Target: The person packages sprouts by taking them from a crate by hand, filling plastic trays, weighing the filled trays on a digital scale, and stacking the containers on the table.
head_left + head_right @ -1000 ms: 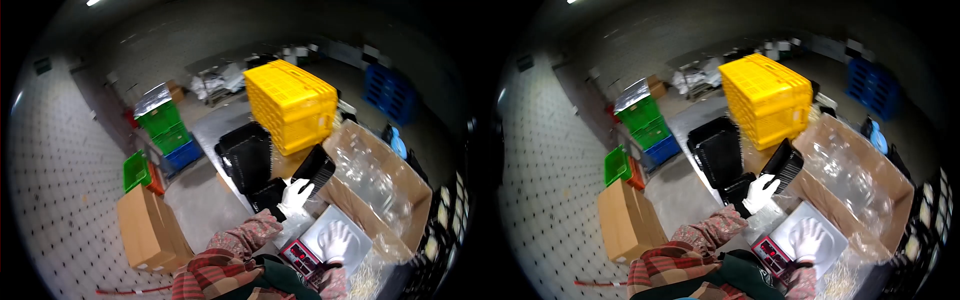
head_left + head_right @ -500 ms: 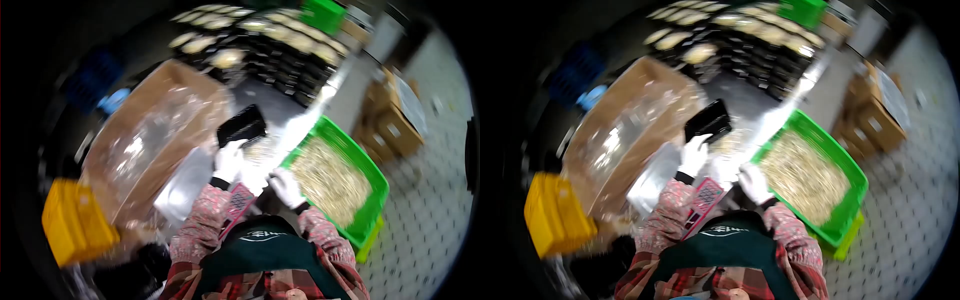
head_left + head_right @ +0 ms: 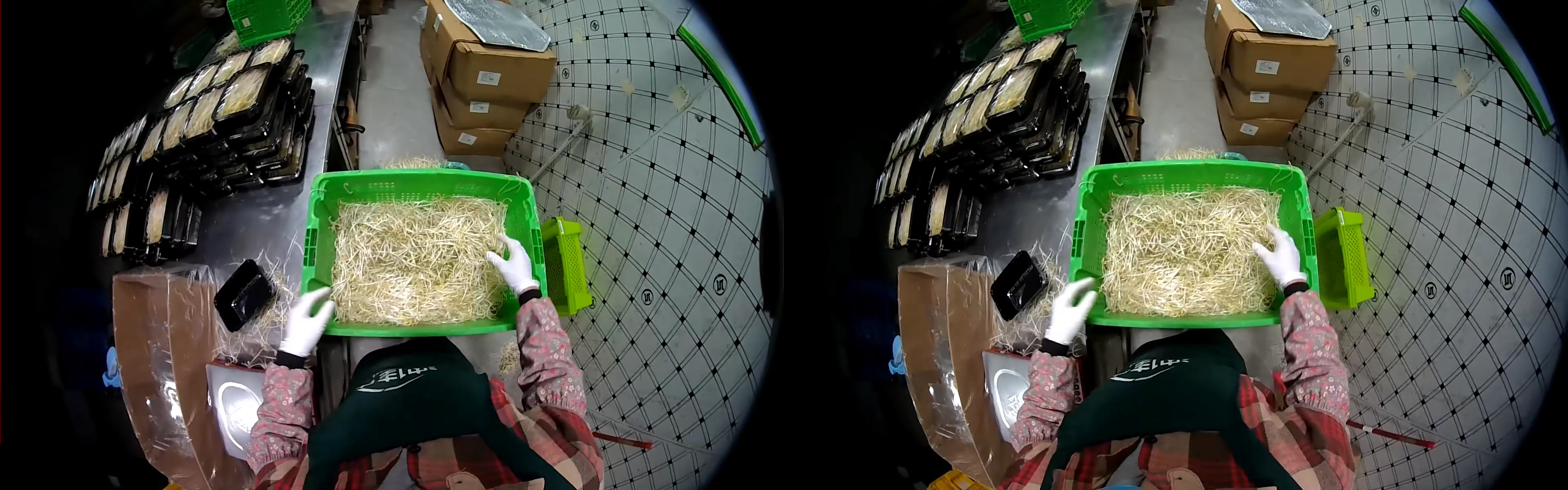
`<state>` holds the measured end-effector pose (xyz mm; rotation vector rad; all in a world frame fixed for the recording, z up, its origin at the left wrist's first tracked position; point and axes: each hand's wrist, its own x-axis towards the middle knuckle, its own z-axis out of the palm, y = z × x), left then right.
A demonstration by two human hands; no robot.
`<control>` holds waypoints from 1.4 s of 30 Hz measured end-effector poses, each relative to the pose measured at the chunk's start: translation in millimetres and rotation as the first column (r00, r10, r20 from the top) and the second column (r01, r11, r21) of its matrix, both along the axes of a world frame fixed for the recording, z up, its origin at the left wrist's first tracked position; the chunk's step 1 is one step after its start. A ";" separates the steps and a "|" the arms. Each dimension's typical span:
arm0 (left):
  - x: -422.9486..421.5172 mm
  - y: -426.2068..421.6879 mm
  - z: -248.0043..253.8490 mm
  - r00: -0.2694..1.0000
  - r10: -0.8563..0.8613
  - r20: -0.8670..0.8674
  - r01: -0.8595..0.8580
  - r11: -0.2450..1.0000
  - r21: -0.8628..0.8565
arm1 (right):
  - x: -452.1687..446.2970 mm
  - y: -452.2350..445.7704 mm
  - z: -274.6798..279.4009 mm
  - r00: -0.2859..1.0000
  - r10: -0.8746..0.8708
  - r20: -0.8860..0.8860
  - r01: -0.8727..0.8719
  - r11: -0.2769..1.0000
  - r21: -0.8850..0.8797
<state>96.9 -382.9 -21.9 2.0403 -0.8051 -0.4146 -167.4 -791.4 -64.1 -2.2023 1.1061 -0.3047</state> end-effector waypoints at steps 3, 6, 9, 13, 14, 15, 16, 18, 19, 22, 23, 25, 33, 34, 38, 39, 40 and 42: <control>-19.5 -55.7 0.8 0.950 -0.311 0.014 0.269 0.844 0.465 | 28.5 -65.2 -45.0 0.974 0.096 -0.206 -0.105 0.994 -0.036; -10.6 -69.0 -30.2 0.892 -0.431 -0.137 0.367 0.513 0.776 | 72.6 -108.4 -68.0 0.933 0.086 -0.350 -0.089 0.996 0.008; -6.9 -66.5 -42.6 0.873 -0.355 -0.335 0.460 0.372 0.806 | 107.1 -132.1 -89.9 0.890 0.064 -0.452 -0.035 0.997 0.071; -12.4 -73.7 -46.7 0.866 -0.310 -0.393 0.482 0.310 0.819 | 116.7 -114.8 -99.6 0.842 0.140 -0.521 -0.057 0.984 0.171; -12.5 -78.0 -47.2 0.856 -0.297 -0.423 0.503 0.296 0.812 | 115.3 -107.7 -99.3 0.831 0.191 -0.523 -0.059 0.964 0.259; -12.8 -81.3 -48.3 0.852 -0.283 -0.440 0.513 0.284 0.810 | 112.2 -93.8 -100.1 0.869 0.257 -0.424 -0.164 0.956 0.244; -12.6 -85.4 -49.4 0.846 -0.273 -0.458 0.524 0.271 0.807 | 108.3 -82.1 -99.3 0.875 0.333 -0.351 -0.210 0.915 0.344; -10.1 -95.4 -59.2 0.804 -0.257 -0.536 0.586 0.196 0.786 | 101.6 -54.3 -91.7 0.861 0.444 -0.246 -0.375 0.883 0.282; -12.5 -97.0 -72.8 0.808 -0.261 -0.528 0.579 0.190 0.793 | 99.2 -43.8 -89.2 0.861 0.445 -0.247 -0.373 0.882 0.287; -24.0 -110.9 -99.1 0.818 -0.283 -0.501 0.571 0.300 0.764 | 97.2 -25.0 -86.1 0.879 0.404 -0.254 -0.459 0.862 -0.216; -30.2 -123.6 -91.8 0.828 -0.273 -0.491 0.559 0.314 0.768 | 97.7 -22.8 -86.5 0.850 0.421 -0.317 -0.467 0.881 -0.081; -38.9 -141.6 -95.3 0.864 -0.215 -0.455 0.503 0.350 0.790 | 99.7 -20.2 -88.6 0.804 0.434 -0.407 -0.440 0.894 0.085; -15.6 -111.2 -85.9 0.834 -0.049 -0.549 0.472 0.579 0.665 | 97.4 -50.8 -0.3 0.972 0.050 0.228 -0.196 0.704 0.682; -14.8 -95.1 -114.5 0.812 0.029 -0.582 0.429 0.646 0.631 | 102.4 -45.7 20.7 0.941 0.054 0.333 -0.272 0.708 0.652; -7.5 -88.7 -96.8 0.834 0.009 -0.551 0.432 0.609 0.665 | 142.1 -0.9 29.6 0.790 0.285 0.543 -0.589 0.597 0.544; -7.4 -87.0 -91.6 0.883 -0.055 -0.465 0.408 0.578 0.707 | 147.8 7.8 27.3 0.824 0.351 0.446 -0.565 0.568 0.598; -6.4 -85.2 -87.1 0.883 -0.057 -0.466 0.410 0.578 0.706 | 150.8 10.8 7.6 0.873 0.459 0.168 -0.477 0.728 0.492; -0.9 -86.3 -79.0 0.846 -0.049 -0.531 0.477 0.516 0.711 | 138.9 12.7 3.5 0.868 0.465 -0.174 -0.436 0.881 0.183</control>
